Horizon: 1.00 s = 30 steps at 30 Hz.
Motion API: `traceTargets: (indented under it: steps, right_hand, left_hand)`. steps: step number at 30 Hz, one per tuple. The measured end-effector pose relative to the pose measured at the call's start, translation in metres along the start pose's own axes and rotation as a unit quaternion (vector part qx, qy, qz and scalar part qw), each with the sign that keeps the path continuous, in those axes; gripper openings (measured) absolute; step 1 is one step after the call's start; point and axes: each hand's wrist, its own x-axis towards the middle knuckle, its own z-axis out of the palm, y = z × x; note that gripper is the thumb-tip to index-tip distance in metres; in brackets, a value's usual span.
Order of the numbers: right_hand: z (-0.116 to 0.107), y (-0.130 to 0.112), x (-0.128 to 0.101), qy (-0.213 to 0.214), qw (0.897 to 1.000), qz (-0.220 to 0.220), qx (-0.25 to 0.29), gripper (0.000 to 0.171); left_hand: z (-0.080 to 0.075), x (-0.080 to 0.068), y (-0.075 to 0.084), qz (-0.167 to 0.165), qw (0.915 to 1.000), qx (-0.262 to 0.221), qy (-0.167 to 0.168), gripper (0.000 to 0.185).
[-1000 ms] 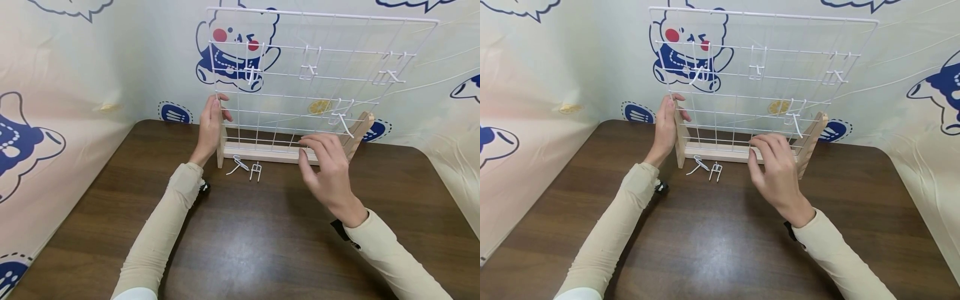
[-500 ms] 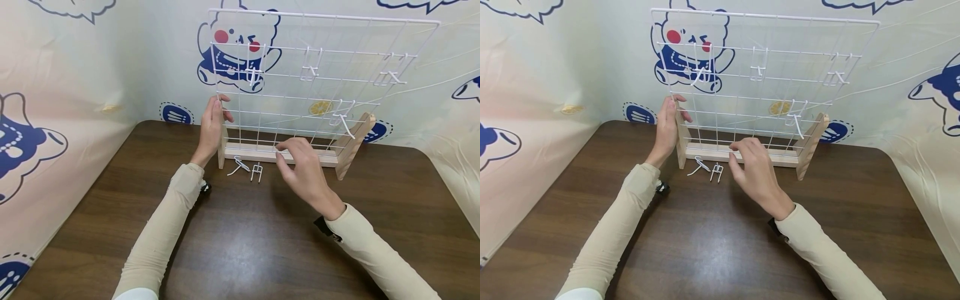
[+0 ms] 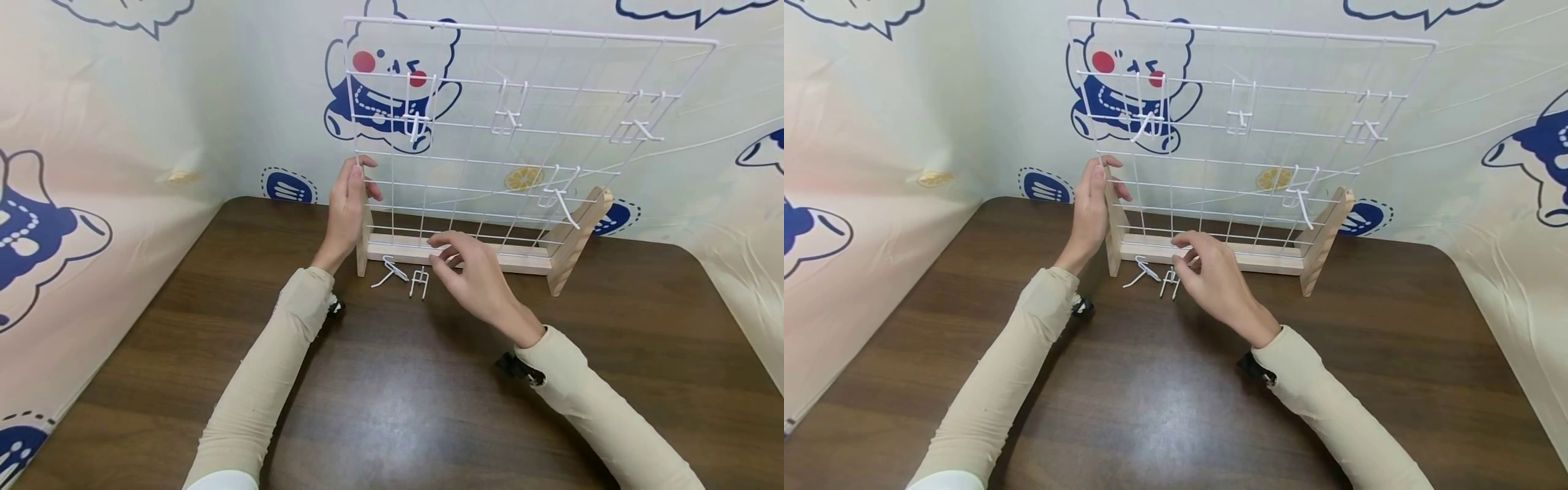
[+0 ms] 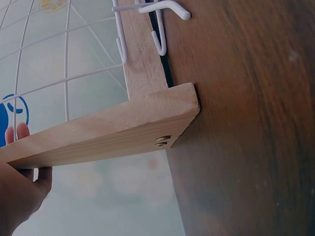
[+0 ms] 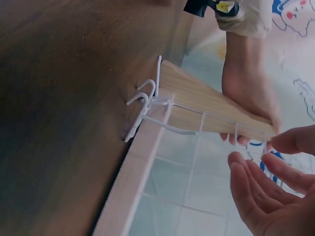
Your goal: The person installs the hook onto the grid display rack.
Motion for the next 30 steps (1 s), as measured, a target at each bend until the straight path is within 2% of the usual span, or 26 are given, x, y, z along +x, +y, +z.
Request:
traceTargets:
  steps: [4, 10, 16, 22, 30]
  right_hand:
    - [0.004, 0.007, 0.000, -0.036, 0.997, 0.059, 0.032, 0.023]
    - [0.012, 0.019, 0.000, -0.102, 0.990, 0.097, 0.029, 0.029]
    - [0.021, 0.030, -0.002, -0.163, 0.982, 0.097, 0.000, 0.025]
    - [0.022, 0.035, -0.004, -0.184, 0.980, 0.072, -0.030, 0.014]
    - [0.021, 0.036, -0.004, -0.206, 0.976, 0.063, -0.020, 0.013]
  left_hand:
    - [0.003, -0.002, 0.011, -0.002, 0.9999, -0.011, -0.013, 0.036]
    - [0.007, -0.007, 0.035, -0.008, 0.9997, -0.012, -0.020, 0.033]
    - [0.006, -0.007, 0.037, -0.012, 0.9997, -0.007, -0.018, 0.034]
    - [0.004, -0.006, 0.037, -0.013, 0.9998, 0.000, -0.014, 0.034]
    - [0.001, -0.008, 0.036, -0.011, 0.9999, -0.004, -0.009, 0.034]
